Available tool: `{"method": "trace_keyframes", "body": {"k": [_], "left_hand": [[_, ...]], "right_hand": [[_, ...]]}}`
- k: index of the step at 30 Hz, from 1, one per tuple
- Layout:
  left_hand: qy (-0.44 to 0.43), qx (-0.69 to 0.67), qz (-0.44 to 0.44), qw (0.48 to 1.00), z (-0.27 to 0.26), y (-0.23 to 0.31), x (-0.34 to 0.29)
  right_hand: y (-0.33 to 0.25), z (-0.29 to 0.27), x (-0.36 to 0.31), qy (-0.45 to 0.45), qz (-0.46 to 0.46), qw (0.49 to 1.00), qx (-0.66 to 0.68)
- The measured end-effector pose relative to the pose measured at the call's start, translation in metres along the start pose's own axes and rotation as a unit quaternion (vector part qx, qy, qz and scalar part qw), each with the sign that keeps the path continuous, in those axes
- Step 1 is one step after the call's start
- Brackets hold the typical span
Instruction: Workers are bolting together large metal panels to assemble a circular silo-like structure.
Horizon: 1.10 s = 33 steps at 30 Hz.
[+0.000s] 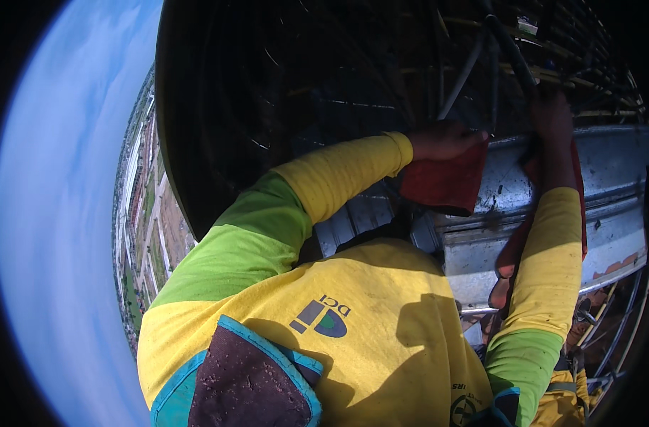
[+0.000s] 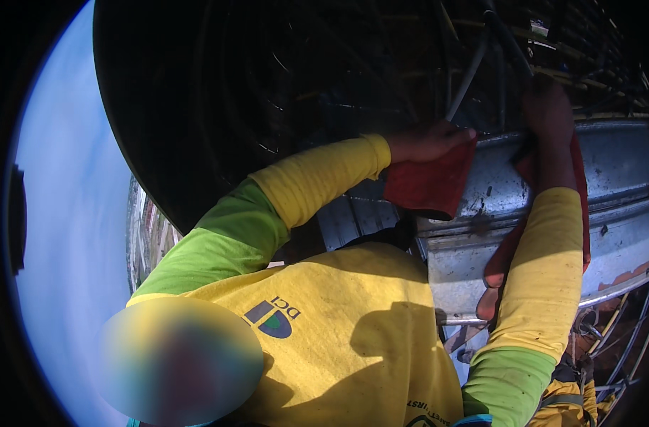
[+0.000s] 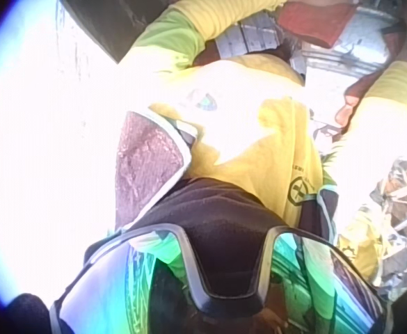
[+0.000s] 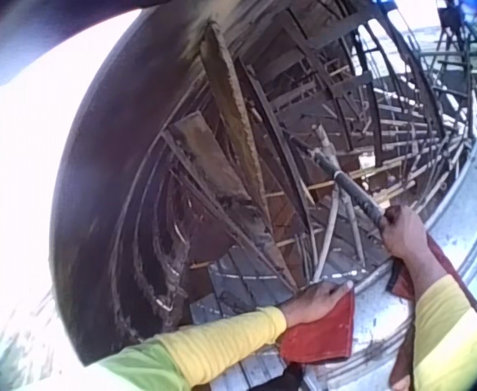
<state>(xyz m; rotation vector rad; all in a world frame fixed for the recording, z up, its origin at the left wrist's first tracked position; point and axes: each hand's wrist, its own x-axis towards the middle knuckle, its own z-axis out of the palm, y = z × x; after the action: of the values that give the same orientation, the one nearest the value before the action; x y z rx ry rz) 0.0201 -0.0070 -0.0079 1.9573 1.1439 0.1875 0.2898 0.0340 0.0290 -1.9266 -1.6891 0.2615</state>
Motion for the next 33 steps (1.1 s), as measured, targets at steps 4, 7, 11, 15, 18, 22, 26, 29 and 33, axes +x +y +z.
{"method": "trace_keyframes", "body": {"k": [4, 7, 11, 15, 18, 22, 26, 29, 33], "left_hand": [[0.003, 0.007, -0.007, 1.0, -0.002, 0.005, -0.002], [-0.026, 0.019, -0.029, 0.999, -0.007, 0.013, -0.005], [-0.02, 0.02, -0.036, 0.999, -0.008, 0.013, -0.005], [-0.009, 0.011, -0.031, 0.999, -0.004, 0.012, -0.006], [0.004, 0.012, -0.021, 1.0, -0.004, 0.01, -0.005], [0.004, 0.029, -0.02, 0.999, -0.002, 0.007, -0.003], [0.001, 0.023, -0.015, 1.0, -0.003, 0.009, -0.005], [-0.006, 0.015, -0.024, 1.0, -0.004, 0.01, -0.006], [-0.015, 0.0, -0.024, 1.0, -0.004, 0.011, -0.004]], "right_hand": [[-0.004, -0.003, -0.002, -0.008, 0.012, 1.0, 0.005], [-0.004, -0.003, -0.003, 0.0, 0.012, 1.0, 0.002], [-0.007, -0.005, -0.002, -0.003, 0.01, 1.0, 0.0], [-0.009, -0.007, -0.002, -0.007, 0.016, 1.0, 0.002], [-0.004, -0.002, -0.001, 0.009, -0.008, 1.0, -0.01], [0.0, -0.002, 0.001, -0.003, 0.011, 1.0, 0.003], [-0.002, -0.001, -0.001, -0.01, 0.013, 1.0, 0.002], [-0.006, -0.004, -0.004, -0.004, 0.009, 1.0, 0.002], [-0.002, -0.004, -0.003, 0.008, -0.001, 1.0, 0.03]]}}
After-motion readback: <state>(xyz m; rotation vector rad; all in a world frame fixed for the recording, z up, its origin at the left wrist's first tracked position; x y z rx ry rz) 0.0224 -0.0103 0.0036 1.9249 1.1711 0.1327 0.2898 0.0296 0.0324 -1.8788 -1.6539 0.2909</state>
